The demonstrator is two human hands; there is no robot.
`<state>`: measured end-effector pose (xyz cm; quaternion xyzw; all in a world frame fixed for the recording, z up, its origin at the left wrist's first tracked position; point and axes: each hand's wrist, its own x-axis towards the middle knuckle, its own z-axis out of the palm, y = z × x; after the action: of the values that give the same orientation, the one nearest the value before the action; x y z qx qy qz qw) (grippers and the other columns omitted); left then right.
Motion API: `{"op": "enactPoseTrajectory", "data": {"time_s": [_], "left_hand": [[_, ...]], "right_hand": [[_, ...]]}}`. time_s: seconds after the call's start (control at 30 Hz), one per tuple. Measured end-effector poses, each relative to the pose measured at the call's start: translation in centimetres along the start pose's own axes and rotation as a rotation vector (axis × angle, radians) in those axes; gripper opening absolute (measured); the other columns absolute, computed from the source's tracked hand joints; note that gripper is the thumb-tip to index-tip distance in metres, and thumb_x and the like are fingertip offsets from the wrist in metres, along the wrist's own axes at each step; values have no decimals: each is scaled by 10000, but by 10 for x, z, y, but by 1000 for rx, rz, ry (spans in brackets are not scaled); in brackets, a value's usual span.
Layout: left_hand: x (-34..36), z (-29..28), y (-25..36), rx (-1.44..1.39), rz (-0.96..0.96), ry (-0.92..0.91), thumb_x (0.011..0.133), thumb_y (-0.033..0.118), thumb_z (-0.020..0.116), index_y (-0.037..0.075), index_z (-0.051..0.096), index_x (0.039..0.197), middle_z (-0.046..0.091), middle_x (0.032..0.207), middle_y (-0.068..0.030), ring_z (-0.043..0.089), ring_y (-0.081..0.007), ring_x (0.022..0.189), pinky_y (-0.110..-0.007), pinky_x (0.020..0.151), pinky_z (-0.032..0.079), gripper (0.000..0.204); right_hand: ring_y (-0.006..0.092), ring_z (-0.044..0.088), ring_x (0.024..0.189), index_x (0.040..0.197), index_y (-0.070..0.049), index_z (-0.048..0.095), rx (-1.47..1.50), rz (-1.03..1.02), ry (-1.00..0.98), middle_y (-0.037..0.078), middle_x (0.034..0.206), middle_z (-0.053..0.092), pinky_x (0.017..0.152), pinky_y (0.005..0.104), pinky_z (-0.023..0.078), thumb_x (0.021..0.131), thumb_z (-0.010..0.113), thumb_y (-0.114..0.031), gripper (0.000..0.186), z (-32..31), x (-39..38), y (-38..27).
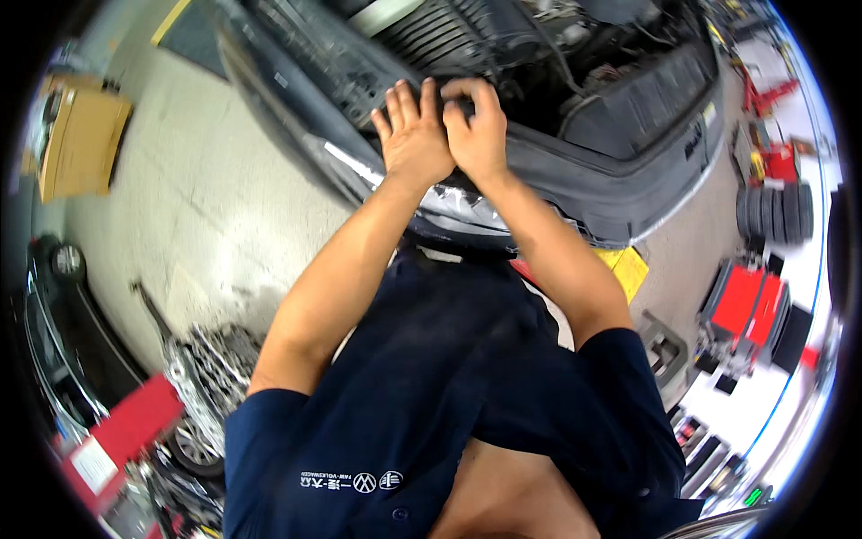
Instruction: The person removes screws from the front of a vehicle's engine bay, then places a large plastic trim cover over the grille area and secures it using a screwdriver.
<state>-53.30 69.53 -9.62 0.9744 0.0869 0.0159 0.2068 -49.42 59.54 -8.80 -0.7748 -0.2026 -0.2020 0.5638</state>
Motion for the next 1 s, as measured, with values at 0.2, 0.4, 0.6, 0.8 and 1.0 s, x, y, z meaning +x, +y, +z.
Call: {"op": "enactPoseTrajectory", "data": {"time_s": [0.2, 0.4, 0.6, 0.8, 1.0], "left_hand": [[0, -21, 9, 301, 155, -19, 750, 685, 742, 91, 248, 1581, 384, 1459, -387, 283, -503, 1441, -611, 1189, 174, 1135], [14, -37, 24, 643, 201, -137, 681, 803, 703, 142, 355, 1559, 477, 1349, -363, 345, -516, 1377, -588, 1172, 224, 1153], [54, -35, 38, 765, 235, -344, 648, 766, 754, 90, 446, 1506, 469, 1398, -350, 447, -493, 1329, -524, 1107, 387, 1135], [83, -31, 38, 853, 219, -559, 654, 612, 851, -35, 483, 1431, 526, 1426, -277, 452, -420, 1372, -478, 1100, 420, 1075], [44, -40, 121, 1026, 842, -439, 631, 311, 921, -32, 547, 1362, 626, 1307, -252, 592, -425, 1210, -449, 1062, 446, 890]], "right_hand": [[244, 648, 777, 867, -21, 648, -319, -8, -76, 97, 826, 680, 752, 355, 522, 821, 596, 70, 114, -163, -116, -37], [262, 718, 771, 948, -31, 673, -439, 907, 352, 149, 833, 718, 720, 348, 550, 889, 593, -52, 101, -320, -335, 0], [205, 656, 607, 917, 15, 660, -599, 1431, 267, 115, 709, 685, 586, 337, 535, 906, 559, -183, 222, -402, -670, 53], [228, 646, 566, 924, -25, 655, -174, 1844, 16, 141, 753, 674, 495, 380, 528, 942, 540, -158, 177, -458, -848, -32], [213, 636, 576, 1009, -10, 624, -47, 1966, 714, 125, 761, 669, 496, 334, 502, 924, 537, -174, 205, -539, -851, -84]]}}
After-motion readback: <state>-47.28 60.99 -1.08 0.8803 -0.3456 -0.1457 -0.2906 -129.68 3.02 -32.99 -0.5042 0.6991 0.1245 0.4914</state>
